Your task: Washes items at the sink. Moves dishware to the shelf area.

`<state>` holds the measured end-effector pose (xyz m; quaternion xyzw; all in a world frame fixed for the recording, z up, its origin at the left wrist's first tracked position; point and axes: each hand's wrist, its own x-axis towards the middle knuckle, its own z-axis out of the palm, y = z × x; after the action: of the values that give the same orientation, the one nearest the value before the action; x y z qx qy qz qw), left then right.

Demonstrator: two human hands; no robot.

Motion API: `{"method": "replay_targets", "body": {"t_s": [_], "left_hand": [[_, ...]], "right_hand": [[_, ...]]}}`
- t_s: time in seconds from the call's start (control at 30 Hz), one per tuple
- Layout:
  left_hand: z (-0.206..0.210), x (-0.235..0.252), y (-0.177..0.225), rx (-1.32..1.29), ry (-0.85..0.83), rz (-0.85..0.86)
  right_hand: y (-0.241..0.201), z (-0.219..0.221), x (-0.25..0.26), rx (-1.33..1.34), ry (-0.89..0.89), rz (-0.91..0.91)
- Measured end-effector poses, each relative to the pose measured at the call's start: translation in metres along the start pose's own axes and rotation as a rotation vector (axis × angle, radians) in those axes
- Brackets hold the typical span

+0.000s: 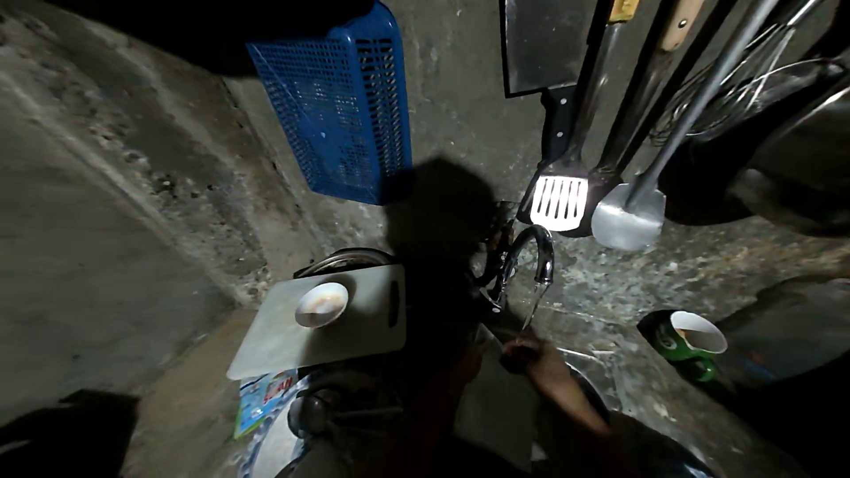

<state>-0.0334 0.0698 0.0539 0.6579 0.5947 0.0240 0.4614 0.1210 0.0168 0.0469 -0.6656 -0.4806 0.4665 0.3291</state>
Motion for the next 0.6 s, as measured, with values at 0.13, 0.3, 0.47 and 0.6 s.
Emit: {"method": "replay_targets", "body": {"t_s": [0.13, 0.3, 0.47, 0.6], "left_hand": [[0.002, 0.004, -0.016, -0.203, -0.017, 0.077], [0.005, 0.005, -0.005, -0.240, -0.128, 0.123], [-0.004, 0.000, 0.023, 0.048, -0.103, 0.345], [-0.019, 0.004, 0.015, 0.053, -0.078, 0.489]], "right_hand": [[-0.069, -0.008, 0.019, -0.133, -0.161, 0.178], [-0.066, -0.021, 0.025, -0.544, -0.122, 0.036], [-0.016, -0.036, 0.007, -0.544, -0.243, 0.084], [0.034, -0.022, 0.003, -0.137, -0.096, 0.086]]}}
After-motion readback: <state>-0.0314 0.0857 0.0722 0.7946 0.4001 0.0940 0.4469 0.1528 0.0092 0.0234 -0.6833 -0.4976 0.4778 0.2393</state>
